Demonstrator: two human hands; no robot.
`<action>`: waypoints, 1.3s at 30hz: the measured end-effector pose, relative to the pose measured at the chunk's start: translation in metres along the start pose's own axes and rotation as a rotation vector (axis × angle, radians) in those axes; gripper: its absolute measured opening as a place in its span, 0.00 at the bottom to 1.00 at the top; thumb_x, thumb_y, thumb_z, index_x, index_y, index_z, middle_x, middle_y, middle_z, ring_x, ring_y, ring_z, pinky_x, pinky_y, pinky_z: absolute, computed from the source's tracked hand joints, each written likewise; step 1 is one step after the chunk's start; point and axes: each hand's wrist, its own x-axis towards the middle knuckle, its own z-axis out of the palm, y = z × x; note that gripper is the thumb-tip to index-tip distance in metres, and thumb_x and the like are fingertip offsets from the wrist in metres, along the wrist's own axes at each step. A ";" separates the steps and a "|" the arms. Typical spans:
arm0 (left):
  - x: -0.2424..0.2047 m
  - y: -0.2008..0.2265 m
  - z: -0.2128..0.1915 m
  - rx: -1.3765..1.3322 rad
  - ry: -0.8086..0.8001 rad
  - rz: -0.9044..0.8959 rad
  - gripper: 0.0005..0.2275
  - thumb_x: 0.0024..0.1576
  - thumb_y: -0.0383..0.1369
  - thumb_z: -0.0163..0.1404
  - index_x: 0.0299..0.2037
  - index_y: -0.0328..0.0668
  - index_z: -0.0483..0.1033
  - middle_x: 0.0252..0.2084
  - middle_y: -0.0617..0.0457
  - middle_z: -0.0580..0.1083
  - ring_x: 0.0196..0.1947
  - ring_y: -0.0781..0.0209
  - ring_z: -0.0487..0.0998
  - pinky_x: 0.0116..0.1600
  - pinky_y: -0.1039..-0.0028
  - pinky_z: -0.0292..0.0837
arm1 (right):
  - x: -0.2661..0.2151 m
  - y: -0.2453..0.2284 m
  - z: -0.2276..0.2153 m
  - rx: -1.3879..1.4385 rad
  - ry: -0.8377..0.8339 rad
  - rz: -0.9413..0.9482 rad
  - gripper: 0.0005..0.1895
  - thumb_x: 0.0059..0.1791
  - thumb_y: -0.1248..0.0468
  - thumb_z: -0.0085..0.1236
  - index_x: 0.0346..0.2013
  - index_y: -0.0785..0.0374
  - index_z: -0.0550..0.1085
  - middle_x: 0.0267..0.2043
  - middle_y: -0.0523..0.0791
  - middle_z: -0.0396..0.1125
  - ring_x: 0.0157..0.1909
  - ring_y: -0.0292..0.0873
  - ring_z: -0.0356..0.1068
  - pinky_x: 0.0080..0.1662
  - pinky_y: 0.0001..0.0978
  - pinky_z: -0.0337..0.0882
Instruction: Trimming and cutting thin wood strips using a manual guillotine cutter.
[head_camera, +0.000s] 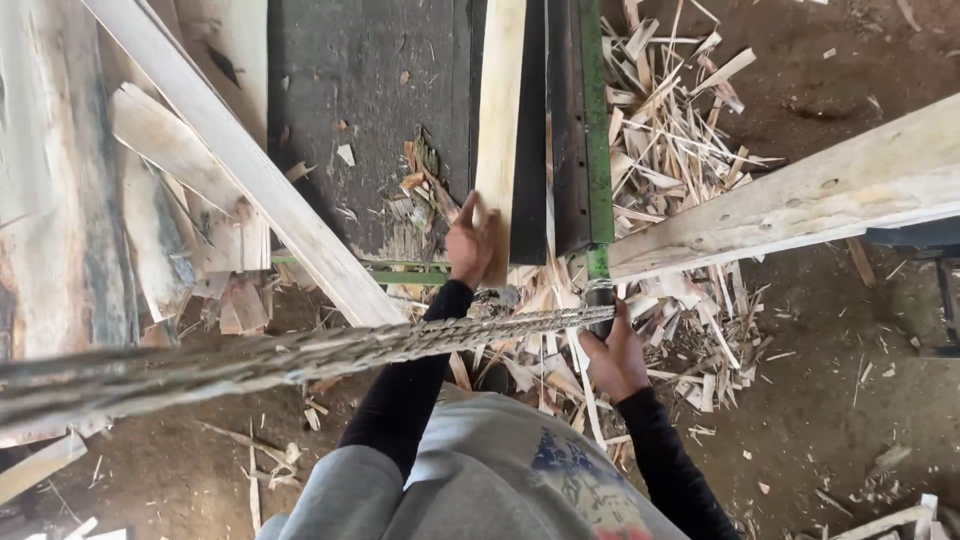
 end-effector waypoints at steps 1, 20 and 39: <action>0.001 -0.009 0.004 -0.105 0.029 0.012 0.26 0.63 0.44 0.52 0.70 0.44 0.65 0.49 0.42 0.79 0.21 0.66 0.78 0.22 0.67 0.77 | 0.000 0.000 -0.001 0.007 0.001 -0.011 0.35 0.45 0.61 0.60 0.65 0.65 0.60 0.42 0.54 0.74 0.39 0.53 0.77 0.41 0.46 0.77; -0.088 -0.065 0.016 -0.244 -0.306 0.209 0.33 0.63 0.39 0.49 0.75 0.34 0.49 0.61 0.37 0.70 0.54 0.47 0.79 0.58 0.63 0.78 | 0.014 0.041 -0.009 -0.594 0.089 -0.748 0.02 0.45 0.69 0.61 0.30 0.63 0.74 0.54 0.59 0.61 0.39 0.46 0.72 0.31 0.32 0.78; -0.011 0.041 0.025 -0.041 -0.361 0.036 0.34 0.56 0.26 0.52 0.74 0.33 0.53 0.56 0.34 0.76 0.45 0.49 0.85 0.50 0.68 0.80 | -0.006 -0.011 -0.014 -0.140 0.025 -0.270 0.31 0.49 0.63 0.60 0.64 0.69 0.61 0.45 0.54 0.69 0.35 0.47 0.74 0.37 0.40 0.78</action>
